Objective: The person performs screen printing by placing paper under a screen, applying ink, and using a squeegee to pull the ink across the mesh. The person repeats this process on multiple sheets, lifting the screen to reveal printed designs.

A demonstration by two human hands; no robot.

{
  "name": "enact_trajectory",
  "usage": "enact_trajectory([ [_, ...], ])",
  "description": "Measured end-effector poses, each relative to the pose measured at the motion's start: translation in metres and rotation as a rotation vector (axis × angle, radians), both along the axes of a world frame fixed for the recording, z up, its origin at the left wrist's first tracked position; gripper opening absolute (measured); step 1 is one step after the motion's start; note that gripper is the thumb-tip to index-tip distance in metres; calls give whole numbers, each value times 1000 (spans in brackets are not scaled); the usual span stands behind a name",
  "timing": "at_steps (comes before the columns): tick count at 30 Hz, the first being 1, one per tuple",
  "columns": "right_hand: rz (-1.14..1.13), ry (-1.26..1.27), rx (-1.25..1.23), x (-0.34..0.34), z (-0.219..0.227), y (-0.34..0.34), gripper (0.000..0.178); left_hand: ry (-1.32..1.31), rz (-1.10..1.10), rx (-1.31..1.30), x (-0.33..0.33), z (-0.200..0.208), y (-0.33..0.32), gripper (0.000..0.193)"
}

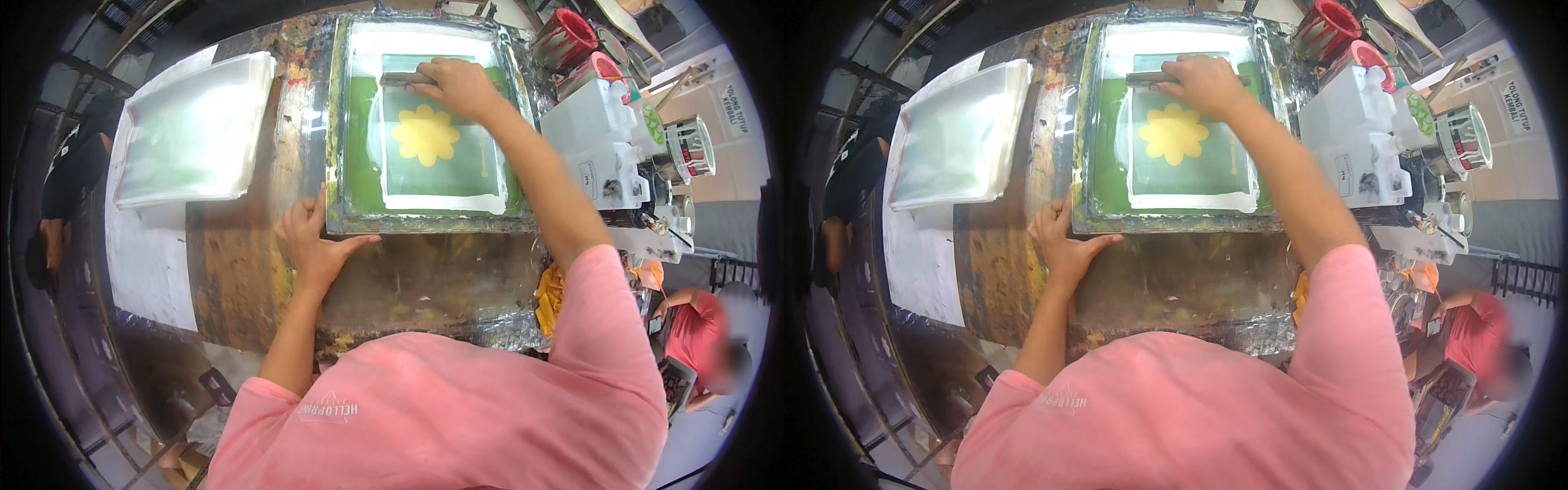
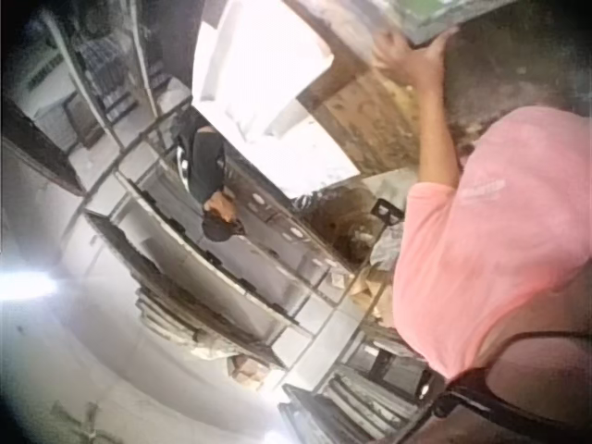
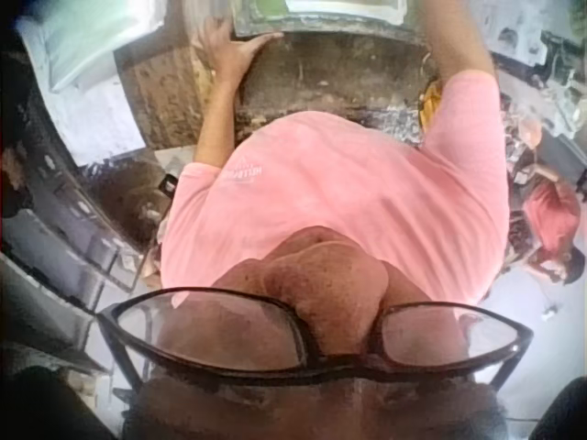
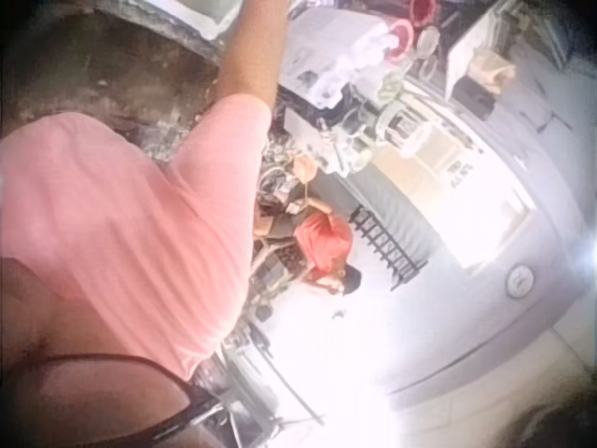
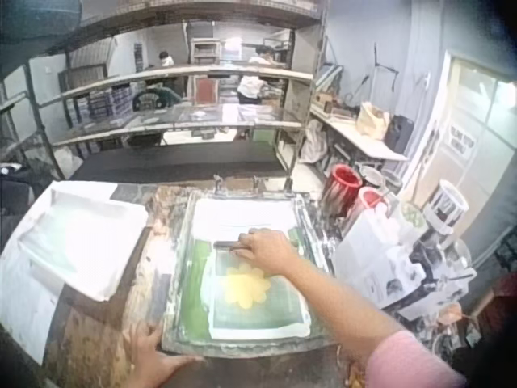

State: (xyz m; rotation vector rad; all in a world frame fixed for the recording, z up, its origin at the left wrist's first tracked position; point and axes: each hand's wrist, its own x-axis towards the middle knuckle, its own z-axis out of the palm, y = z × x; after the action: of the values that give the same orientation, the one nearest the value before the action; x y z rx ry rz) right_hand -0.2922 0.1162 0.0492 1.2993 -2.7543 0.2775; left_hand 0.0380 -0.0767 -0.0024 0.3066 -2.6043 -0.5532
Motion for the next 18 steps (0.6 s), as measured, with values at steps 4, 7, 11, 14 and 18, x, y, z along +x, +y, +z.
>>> enact_trajectory([
  [4, 29, -148, 57, -32, 25, -10, 63, 62, -27, 69, 1, -4, 0, 119],
  [7, 46, 28, -79, -43, 3, -9, 57, 117, -61, 98, -5, -9, 0, 120],
  [11, 7, 116, -44, -3, -11, 1, 45, 87, -60, 61, -3, -5, 1, 119],
  [14, -7, 101, -19, 55, -4, 16, 43, 93, -34, 41, -1, -8, 2, 117],
  [18, -27, 19, 51, 150, 12, 42, 42, 78, -10, 78, 0, -10, 2, 114],
])
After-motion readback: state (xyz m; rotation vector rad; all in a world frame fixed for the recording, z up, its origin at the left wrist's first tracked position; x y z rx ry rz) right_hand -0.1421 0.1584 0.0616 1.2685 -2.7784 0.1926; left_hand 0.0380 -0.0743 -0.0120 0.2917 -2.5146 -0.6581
